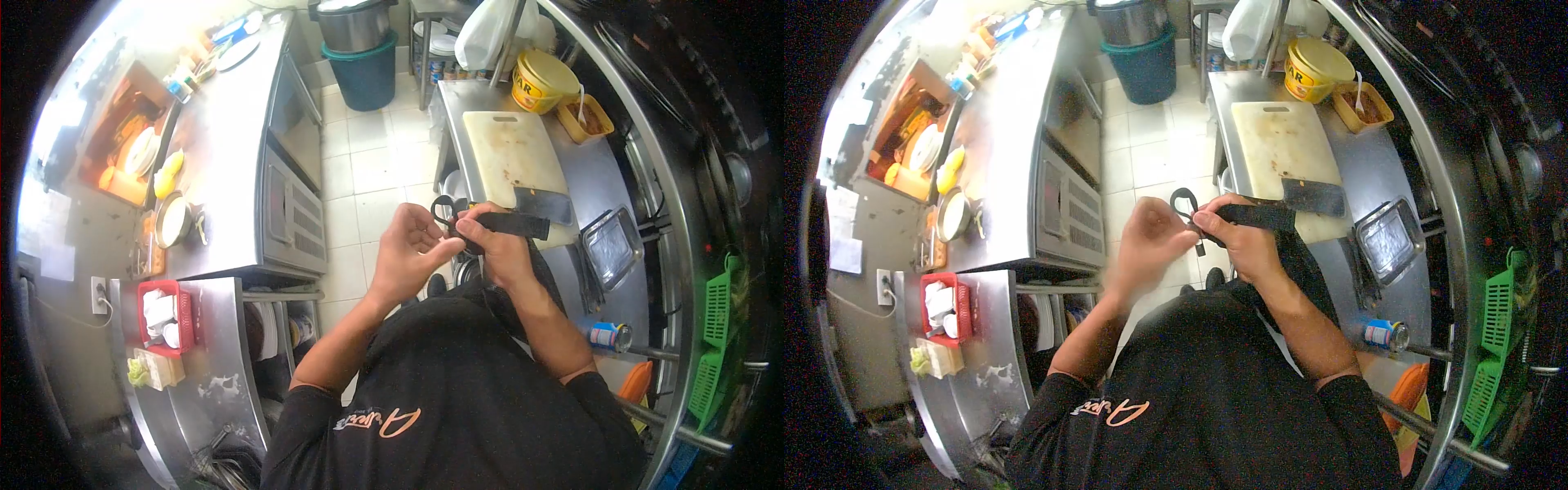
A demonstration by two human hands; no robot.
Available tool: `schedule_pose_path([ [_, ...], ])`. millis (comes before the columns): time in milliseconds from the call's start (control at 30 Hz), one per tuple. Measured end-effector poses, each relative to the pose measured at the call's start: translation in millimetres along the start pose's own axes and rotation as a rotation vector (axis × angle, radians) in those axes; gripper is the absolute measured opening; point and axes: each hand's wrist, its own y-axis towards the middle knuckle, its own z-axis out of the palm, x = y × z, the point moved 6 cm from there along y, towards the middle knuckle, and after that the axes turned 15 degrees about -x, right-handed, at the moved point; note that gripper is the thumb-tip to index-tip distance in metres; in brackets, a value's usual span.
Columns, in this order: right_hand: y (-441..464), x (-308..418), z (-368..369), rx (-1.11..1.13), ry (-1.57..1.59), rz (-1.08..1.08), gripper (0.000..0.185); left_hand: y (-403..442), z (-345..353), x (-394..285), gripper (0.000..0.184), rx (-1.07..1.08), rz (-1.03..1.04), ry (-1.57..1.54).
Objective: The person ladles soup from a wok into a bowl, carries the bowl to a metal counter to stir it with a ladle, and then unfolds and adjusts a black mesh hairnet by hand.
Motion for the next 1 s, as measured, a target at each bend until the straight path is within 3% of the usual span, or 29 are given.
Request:
schedule_pose_path([
  [233, 0.7, -2.0, -2.4, 0.054, -0.130, -0.143, 0.016, -1.4, 9.3, 15.3, 0.027, 0.016, -0.163, -0.146],
  [500, -2.5, 11.8, -1.0, 0.103, -0.285, -0.173, 0.014, -2.6, 4.8, 14.2, 0.030, 0.011, -0.047, -0.135],
  [633, -1.6, 4.4, -3.3, 0.003, 0.010, -0.036, 0.011, 0.1, -0.7, 9.9, 0.024, 0.026, 0.129, 0.131],
  [700, -2.0, 1.5, -6.2, -0.008, 0.146, 0.092, 0.010, 0.8, -3.8, 8.1, 0.022, 0.041, 0.081, 0.150],
  [833, -4.4, 5.3, -3.4, 0.026, 0.064, 0.044, 0.010, 0.7, -6.1, 4.3, 0.019, 0.063, 0.022, 0.162],
  [1000, -3.8, 4.2, -1.1, 0.040, 0.125, 0.060, 0.012, 2.3, -4.3, -2.6, 0.027, 0.010, 0.182, 0.127],
])
